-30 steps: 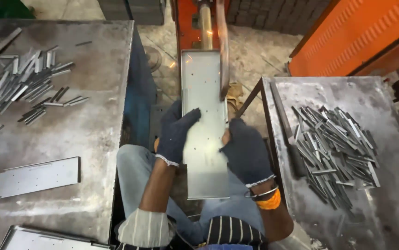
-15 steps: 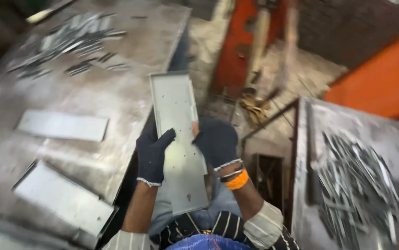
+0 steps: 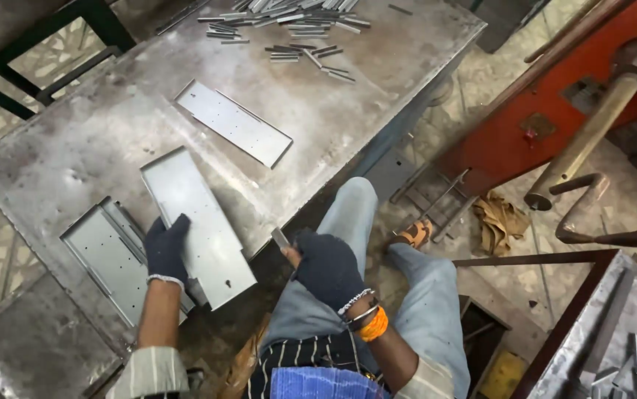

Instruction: The person sits at a workbench holding a sheet-metal enclosure on their lap and fits small metal strips into it, pressing parts into place along the edges. They turn the box over to work on other sides, set finished boxes on the table, and at one point sparks fly as the box edge is ground.

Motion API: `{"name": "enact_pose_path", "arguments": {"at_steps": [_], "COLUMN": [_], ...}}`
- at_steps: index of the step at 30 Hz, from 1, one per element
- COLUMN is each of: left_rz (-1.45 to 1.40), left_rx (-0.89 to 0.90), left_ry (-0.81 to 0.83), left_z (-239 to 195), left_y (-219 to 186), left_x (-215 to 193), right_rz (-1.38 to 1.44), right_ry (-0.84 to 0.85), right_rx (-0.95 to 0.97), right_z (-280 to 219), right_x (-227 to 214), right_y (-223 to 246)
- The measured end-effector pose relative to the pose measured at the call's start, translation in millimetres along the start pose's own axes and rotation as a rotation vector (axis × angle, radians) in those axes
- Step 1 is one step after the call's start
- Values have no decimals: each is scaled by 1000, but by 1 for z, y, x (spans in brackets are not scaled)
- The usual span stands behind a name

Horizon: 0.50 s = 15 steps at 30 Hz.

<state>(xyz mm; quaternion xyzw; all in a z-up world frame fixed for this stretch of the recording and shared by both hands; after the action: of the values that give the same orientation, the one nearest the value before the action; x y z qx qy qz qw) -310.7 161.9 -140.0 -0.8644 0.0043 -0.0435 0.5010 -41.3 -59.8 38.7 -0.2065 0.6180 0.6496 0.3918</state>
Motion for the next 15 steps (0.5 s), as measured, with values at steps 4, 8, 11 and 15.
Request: {"name": "enact_pose_path", "arguments": {"at_steps": [4, 8, 11, 15], "left_rz": [778, 849, 953, 1193], "left_rx": [525, 681, 733, 843], "left_ry": [-541, -513, -384, -217], "left_z": [8, -22, -27, -4], "left_y": [-3, -19, -31, -14], "left_x": [-32, 19, 84, 175], "right_rz": [32, 28, 9, -7], "right_ry": [6, -34, -78, -117], "right_rx": [38, 65, 35, 11], "right_z": [0, -7, -6, -10], "right_x": [-2, -8, -12, -21], "right_y": [-10, -23, -25, -21]}}
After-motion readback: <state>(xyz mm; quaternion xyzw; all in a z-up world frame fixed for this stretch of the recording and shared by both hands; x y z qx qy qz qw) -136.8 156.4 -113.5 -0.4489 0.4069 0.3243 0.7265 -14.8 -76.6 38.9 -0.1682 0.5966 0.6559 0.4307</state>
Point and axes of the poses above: each hand's wrist, its own z-axis towards the middle knuckle, its own x-axis out of the palm, y = z × x, the point moved 8 cm from there along z, towards the middle knuckle, and after that the axes turned 11 degrees about -x, right-handed, at the moved point
